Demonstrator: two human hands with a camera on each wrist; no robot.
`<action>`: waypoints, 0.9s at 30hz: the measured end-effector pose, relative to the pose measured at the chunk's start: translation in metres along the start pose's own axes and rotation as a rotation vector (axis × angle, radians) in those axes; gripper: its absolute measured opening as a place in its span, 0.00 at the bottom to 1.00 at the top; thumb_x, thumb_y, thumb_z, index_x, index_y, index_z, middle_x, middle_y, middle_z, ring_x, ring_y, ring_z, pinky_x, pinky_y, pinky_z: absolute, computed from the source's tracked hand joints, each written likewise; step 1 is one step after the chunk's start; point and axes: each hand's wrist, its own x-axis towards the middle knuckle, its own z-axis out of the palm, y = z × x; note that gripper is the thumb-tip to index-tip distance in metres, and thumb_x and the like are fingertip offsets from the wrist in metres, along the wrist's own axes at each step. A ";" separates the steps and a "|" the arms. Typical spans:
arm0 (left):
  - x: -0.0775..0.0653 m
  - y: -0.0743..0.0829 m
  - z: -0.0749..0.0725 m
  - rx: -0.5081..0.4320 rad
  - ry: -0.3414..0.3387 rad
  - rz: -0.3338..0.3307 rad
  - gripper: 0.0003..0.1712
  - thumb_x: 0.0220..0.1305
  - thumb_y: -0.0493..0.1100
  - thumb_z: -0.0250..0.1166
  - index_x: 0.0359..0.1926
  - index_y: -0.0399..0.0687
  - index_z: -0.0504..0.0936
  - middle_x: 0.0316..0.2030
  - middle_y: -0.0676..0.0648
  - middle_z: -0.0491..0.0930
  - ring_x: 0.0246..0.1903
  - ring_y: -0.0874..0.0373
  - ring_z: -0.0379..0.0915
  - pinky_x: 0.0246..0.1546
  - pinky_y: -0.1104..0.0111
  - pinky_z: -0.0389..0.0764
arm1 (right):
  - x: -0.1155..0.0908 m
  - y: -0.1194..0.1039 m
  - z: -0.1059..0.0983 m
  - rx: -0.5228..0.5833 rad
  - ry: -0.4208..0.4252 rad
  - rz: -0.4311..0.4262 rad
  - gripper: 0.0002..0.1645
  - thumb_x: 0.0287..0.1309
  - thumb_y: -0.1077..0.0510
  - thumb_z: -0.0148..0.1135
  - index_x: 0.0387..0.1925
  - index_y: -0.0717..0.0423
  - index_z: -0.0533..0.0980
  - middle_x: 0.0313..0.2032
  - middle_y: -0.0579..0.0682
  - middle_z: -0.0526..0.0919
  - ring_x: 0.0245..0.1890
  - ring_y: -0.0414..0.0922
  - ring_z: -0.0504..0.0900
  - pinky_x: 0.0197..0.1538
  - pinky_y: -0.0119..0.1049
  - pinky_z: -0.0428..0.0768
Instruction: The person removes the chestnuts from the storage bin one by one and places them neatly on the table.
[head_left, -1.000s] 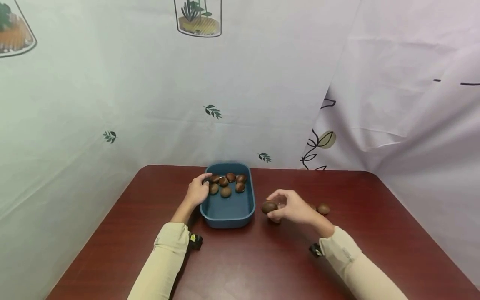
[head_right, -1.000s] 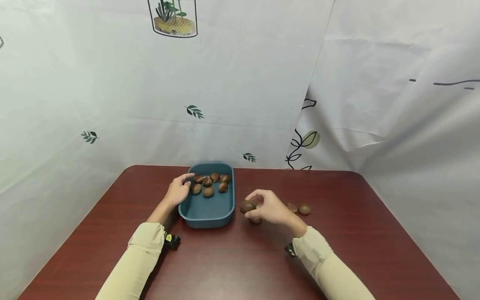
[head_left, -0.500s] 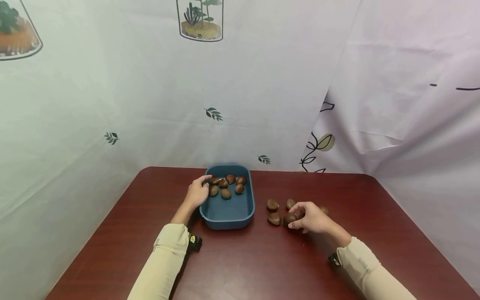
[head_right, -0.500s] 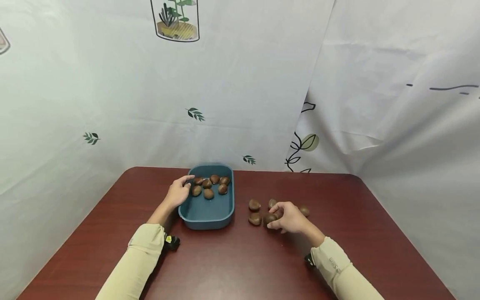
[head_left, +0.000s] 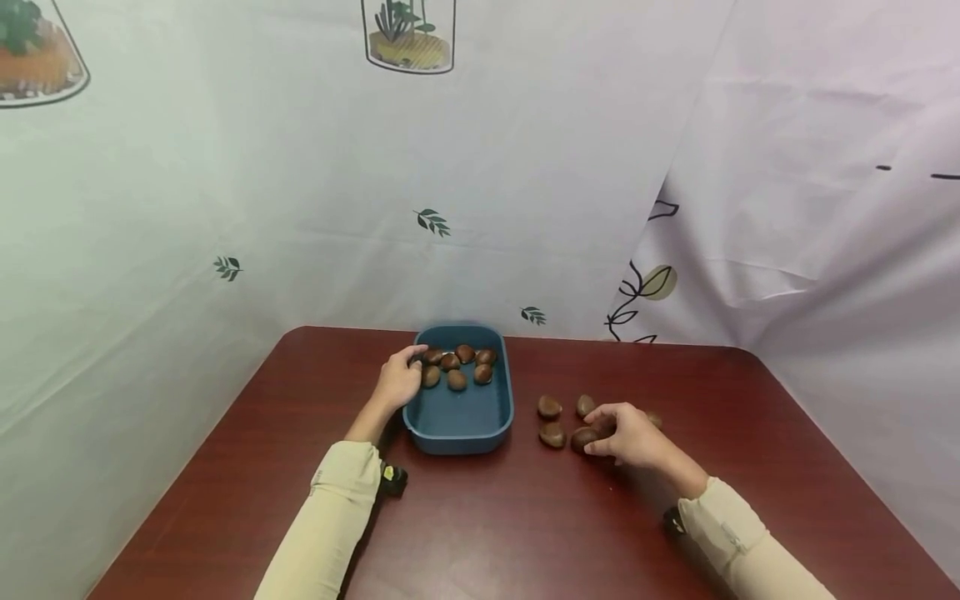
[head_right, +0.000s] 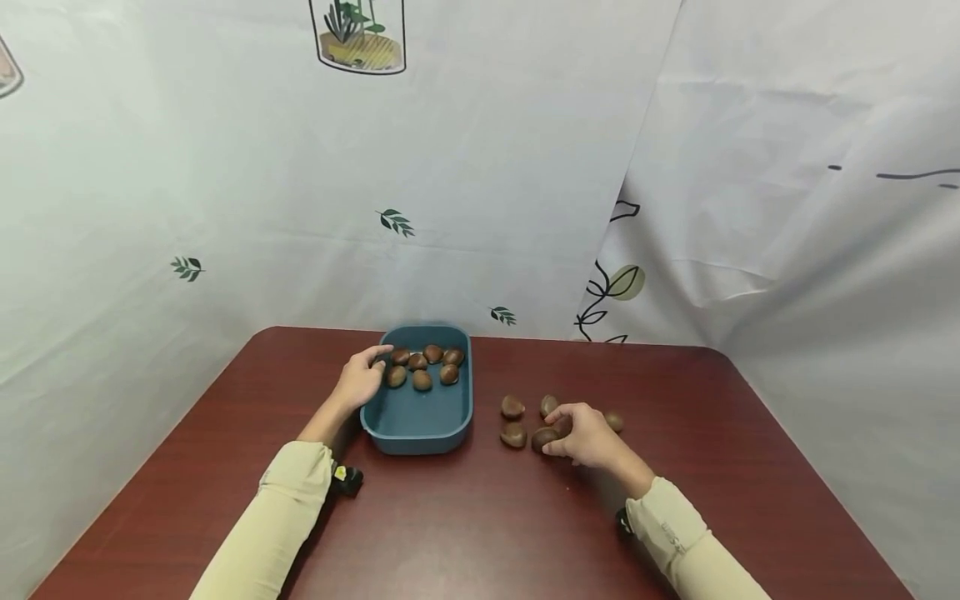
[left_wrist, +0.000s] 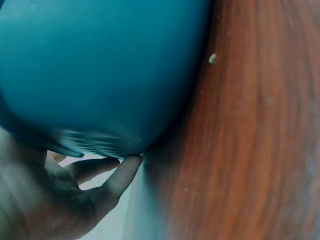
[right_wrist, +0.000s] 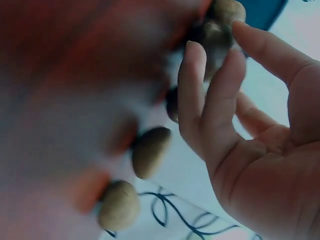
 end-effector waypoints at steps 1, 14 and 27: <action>0.000 0.001 0.000 0.000 0.000 0.002 0.25 0.74 0.37 0.45 0.69 0.43 0.71 0.62 0.35 0.72 0.24 0.50 0.62 0.37 0.57 0.68 | 0.000 -0.002 -0.002 -0.030 0.024 0.002 0.22 0.46 0.65 0.77 0.45 0.66 0.80 0.33 0.51 0.83 0.21 0.43 0.78 0.24 0.38 0.79; 0.002 0.000 0.000 0.019 0.000 -0.006 0.25 0.74 0.38 0.45 0.68 0.47 0.72 0.38 0.38 0.76 0.17 0.56 0.54 0.29 0.61 0.64 | 0.026 -0.054 0.007 -0.103 0.155 -0.126 0.13 0.54 0.60 0.71 0.41 0.60 0.81 0.25 0.45 0.81 0.25 0.41 0.78 0.32 0.36 0.76; -0.002 0.001 0.003 0.008 0.009 0.000 0.24 0.75 0.38 0.45 0.68 0.46 0.72 0.62 0.37 0.73 0.19 0.55 0.56 0.34 0.60 0.65 | 0.091 -0.112 0.080 0.179 -0.076 -0.158 0.24 0.61 0.62 0.66 0.59 0.62 0.75 0.52 0.66 0.79 0.30 0.55 0.86 0.35 0.47 0.84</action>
